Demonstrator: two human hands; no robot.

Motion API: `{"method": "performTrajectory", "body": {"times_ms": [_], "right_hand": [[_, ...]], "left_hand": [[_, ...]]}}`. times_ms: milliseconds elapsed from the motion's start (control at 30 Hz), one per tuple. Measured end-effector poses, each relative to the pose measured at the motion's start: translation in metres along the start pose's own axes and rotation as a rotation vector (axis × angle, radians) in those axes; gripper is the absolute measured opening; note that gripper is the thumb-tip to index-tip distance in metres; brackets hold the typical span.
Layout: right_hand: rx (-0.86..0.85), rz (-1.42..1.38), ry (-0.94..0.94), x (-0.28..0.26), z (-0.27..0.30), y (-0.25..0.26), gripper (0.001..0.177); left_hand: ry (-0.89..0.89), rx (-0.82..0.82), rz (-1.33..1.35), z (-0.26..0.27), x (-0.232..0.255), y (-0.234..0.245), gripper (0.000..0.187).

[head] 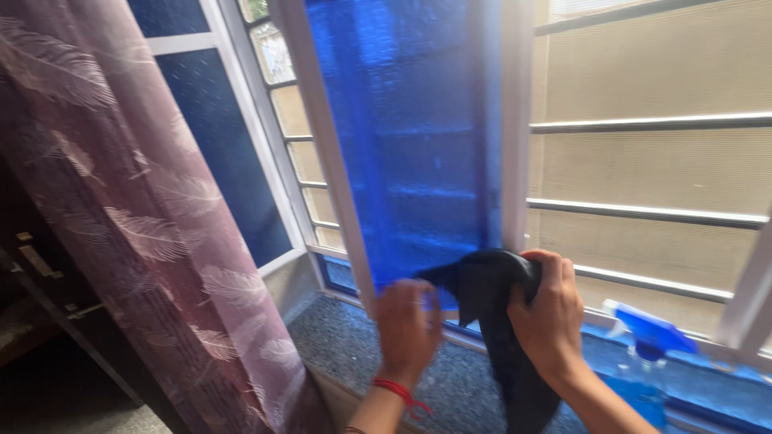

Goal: The person wipes a window screen and a blue textured window panel with a dark cloth. They then spray a blue cleaning solution onto the panel and continue wiping it. The task is performed indoors near a window with a patterned curtain.

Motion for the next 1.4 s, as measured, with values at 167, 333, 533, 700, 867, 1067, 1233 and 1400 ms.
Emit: {"method": "performTrajectory", "body": {"times_ms": [167,333,533,700,867,1067,1233,1400], "right_hand": [[0.262,0.029,0.139,0.024,0.053,-0.059,0.044],[-0.123,0.036,0.667,0.005,0.099,-0.13,0.051],[-0.371,0.137,0.978,0.012,0.042,-0.142,0.024],[0.145,0.049,0.452,-0.014,-0.041,-0.098,0.03],[0.063,0.15,1.107,-0.054,0.022,-0.162,0.047],[-0.196,0.201,1.171,-0.006,0.091,-0.136,0.062],[0.111,0.417,1.206,0.0,0.012,-0.094,0.045],[0.292,0.287,0.923,-0.079,-0.062,-0.094,0.05]], "left_hand": [[-0.097,0.575,-0.21,-0.056,-0.036,0.059,0.051],[0.609,0.092,0.457,-0.078,-0.1,0.011,0.043],[0.625,-0.037,0.637,-0.076,-0.124,0.003,0.043],[0.633,0.017,0.685,-0.075,-0.122,0.0,0.041],[0.544,0.082,0.639,-0.075,-0.122,0.002,0.039],[0.627,0.009,0.735,-0.077,-0.125,-0.003,0.042],[0.677,0.001,0.783,-0.073,-0.122,-0.003,0.045],[0.617,-0.114,0.736,-0.082,-0.133,0.002,0.06]]}}
Point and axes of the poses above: each hand's wrist, its own z-axis away from the middle knuckle, its own y-axis out of the back of the hand, x = y × z, the point moved 5 cm from there along -z, towards the middle knuckle, and after that the axes turned 13 degrees about x, right-handed, at the moved point
